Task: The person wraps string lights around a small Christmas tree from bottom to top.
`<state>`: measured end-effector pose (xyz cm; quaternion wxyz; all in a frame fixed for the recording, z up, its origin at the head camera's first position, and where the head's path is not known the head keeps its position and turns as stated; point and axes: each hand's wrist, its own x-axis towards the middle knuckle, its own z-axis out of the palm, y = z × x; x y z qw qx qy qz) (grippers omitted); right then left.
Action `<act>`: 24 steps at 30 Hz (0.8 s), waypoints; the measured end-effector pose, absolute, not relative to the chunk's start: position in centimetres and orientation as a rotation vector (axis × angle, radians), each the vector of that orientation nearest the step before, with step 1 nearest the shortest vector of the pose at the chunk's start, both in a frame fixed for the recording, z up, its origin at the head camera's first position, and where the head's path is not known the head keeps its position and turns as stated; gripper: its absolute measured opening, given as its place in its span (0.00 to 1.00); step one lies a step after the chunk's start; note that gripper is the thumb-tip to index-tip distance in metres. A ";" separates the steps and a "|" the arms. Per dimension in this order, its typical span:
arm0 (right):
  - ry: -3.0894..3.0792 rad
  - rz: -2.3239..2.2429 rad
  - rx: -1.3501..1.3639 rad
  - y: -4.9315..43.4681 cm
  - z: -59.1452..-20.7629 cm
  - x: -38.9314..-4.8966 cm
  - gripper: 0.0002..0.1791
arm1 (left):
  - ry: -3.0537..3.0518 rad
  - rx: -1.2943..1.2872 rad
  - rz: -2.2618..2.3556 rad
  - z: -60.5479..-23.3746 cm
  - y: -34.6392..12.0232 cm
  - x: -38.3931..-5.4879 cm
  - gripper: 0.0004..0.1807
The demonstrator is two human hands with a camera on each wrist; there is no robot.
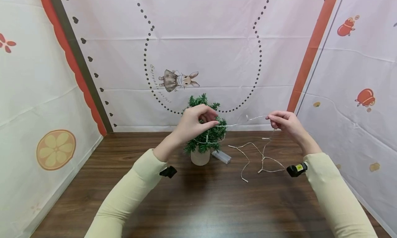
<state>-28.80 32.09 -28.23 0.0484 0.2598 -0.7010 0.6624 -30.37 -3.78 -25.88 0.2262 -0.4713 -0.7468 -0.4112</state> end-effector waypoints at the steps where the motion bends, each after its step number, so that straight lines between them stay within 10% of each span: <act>1: -2.141 2.018 0.790 32.1 -28.2 -28.8 0.12 | -2.088 -1.293 -1.122 -25.6 -3.2 -30.3 0.11; 24: -2.276 1.821 0.764 30.3 -27.4 -29.0 0.09 | -2.486 -1.199 -1.048 -23.6 8.2 -32.2 0.09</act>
